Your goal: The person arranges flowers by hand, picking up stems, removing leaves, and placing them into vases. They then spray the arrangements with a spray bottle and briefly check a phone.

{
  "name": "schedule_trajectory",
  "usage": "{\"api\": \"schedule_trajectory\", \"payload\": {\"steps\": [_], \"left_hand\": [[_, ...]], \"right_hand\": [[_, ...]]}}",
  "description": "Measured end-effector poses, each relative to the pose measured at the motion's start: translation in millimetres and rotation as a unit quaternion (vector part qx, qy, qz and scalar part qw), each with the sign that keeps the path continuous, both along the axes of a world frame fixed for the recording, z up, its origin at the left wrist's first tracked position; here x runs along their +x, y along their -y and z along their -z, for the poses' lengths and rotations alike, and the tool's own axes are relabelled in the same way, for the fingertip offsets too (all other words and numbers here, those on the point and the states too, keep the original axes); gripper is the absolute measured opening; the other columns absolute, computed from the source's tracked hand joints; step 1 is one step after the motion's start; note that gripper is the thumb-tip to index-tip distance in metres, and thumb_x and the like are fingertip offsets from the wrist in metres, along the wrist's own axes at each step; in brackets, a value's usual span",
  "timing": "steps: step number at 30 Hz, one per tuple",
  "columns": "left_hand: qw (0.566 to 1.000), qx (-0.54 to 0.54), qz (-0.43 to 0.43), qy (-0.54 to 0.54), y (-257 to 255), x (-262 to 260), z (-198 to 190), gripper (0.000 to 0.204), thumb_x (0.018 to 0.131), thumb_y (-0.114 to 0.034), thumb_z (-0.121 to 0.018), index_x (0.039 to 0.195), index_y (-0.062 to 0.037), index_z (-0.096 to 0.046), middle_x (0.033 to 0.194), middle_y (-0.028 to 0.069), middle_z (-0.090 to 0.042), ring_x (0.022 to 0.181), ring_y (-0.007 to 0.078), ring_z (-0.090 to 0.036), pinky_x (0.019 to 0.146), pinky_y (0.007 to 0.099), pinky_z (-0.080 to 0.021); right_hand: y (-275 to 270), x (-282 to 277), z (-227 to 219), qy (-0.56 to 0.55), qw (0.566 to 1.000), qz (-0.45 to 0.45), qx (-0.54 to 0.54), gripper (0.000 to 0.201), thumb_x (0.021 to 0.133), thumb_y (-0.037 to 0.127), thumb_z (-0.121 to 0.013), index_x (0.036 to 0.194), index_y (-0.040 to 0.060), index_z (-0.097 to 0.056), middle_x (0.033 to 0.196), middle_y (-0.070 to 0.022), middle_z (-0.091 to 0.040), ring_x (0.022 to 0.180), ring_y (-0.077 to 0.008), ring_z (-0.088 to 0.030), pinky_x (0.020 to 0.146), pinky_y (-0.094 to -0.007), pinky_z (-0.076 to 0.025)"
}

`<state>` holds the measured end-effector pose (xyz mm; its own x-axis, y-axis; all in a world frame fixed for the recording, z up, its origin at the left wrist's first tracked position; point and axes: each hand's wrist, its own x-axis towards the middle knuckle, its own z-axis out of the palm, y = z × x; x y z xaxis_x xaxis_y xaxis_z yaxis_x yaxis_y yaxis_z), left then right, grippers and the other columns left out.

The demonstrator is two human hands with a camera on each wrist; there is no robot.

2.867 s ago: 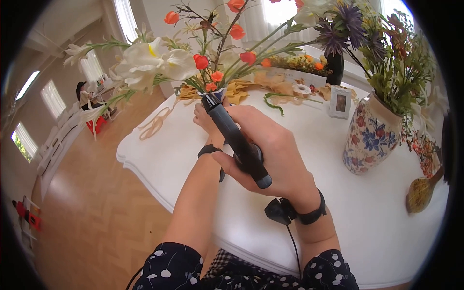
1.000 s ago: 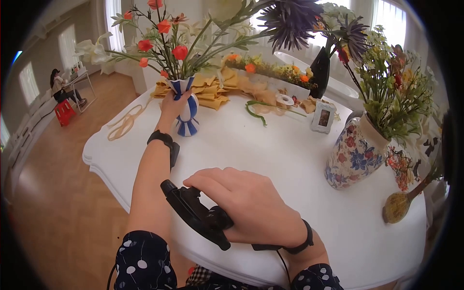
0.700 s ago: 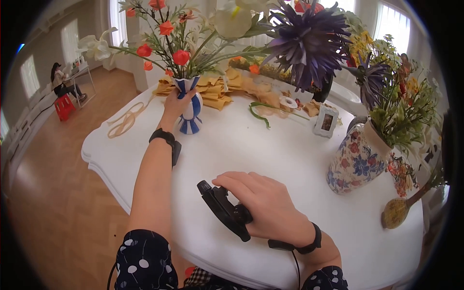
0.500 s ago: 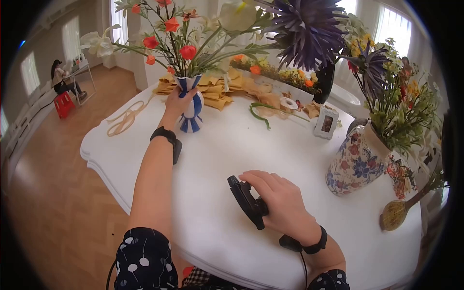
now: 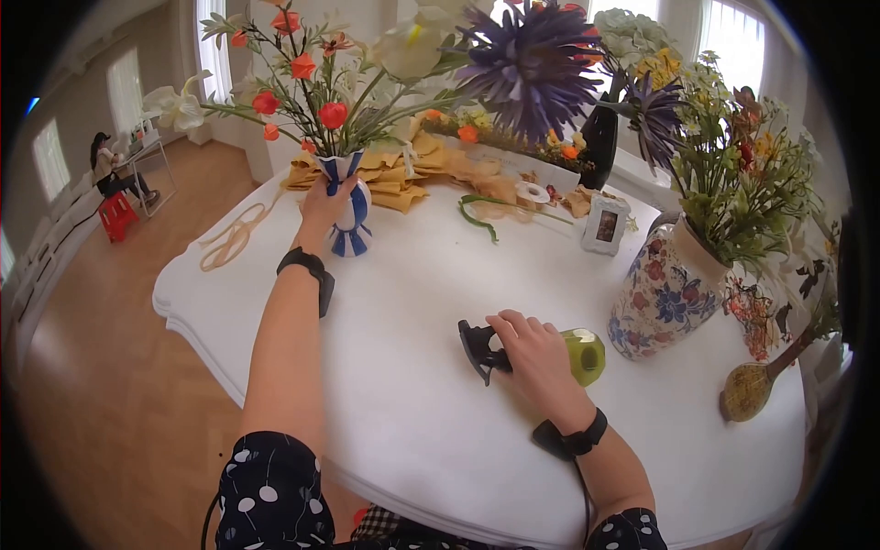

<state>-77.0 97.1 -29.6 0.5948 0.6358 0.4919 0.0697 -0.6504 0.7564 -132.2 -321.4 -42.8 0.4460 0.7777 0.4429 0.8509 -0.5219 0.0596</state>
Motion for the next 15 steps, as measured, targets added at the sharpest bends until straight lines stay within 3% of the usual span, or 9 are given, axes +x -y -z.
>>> {"api": "schedule_trajectory", "payload": {"steps": [6,8,10,12,15], "left_hand": [[0.998,0.011,-0.034,-0.046,4,2,-1,0.074,0.078,-0.064,-0.060,0.123,-0.0051,-0.057,0.117,0.0159,-0.064,0.113,0.0317,-0.058,0.097,0.0375,-0.040],[0.991,0.046,-0.122,-0.044,18,-1,0,0.069,0.077,-0.062,-0.062,0.120,-0.0074,-0.060,0.116,0.0143,-0.064,0.112,0.0308,-0.058,0.095,0.0411,-0.041],[0.987,0.075,-0.141,0.011,15,6,19,0.078,0.077,-0.061,-0.063,0.129,-0.0037,-0.051,0.128,0.0162,-0.056,0.120,0.0328,-0.052,0.098,0.0438,-0.040],[0.979,0.111,-0.160,0.064,11,8,38,0.082,0.078,-0.057,-0.065,0.132,0.0022,-0.046,0.127,0.0222,-0.053,0.119,0.0364,-0.050,0.099,0.0456,-0.039],[0.953,0.190,-0.190,0.138,42,-10,51,0.066,0.086,-0.042,-0.063,0.130,0.0040,-0.043,0.127,0.0243,-0.048,0.121,0.0396,-0.043,0.099,0.0466,-0.038]], "right_hand": [[3,-1,8,-0.015,1.000,0.018,-0.019,0.062,0.064,0.020,-0.080,0.119,0.0125,-0.052,0.116,-0.0035,-0.054,0.091,-0.0214,-0.059,0.076,-0.0348,-0.045],[2,2,17,-0.005,0.999,0.020,-0.035,0.059,0.066,0.022,-0.079,0.118,0.0124,-0.052,0.114,-0.0038,-0.054,0.090,-0.0210,-0.059,0.075,-0.0344,-0.044],[6,3,22,0.001,0.998,0.041,-0.048,0.057,0.068,0.025,-0.078,0.118,0.0124,-0.052,0.111,-0.0040,-0.054,0.089,-0.0207,-0.059,0.074,-0.0340,-0.044],[7,2,22,-0.014,0.997,0.015,-0.069,0.051,0.072,0.028,-0.076,0.114,0.0118,-0.052,0.105,-0.0043,-0.054,0.086,-0.0203,-0.059,0.073,-0.0337,-0.043],[11,4,23,-0.037,0.997,0.018,-0.060,0.047,0.074,0.029,-0.074,0.112,0.0108,-0.052,0.100,-0.0055,-0.054,0.086,-0.0211,-0.059,0.073,-0.0343,-0.043]]}}
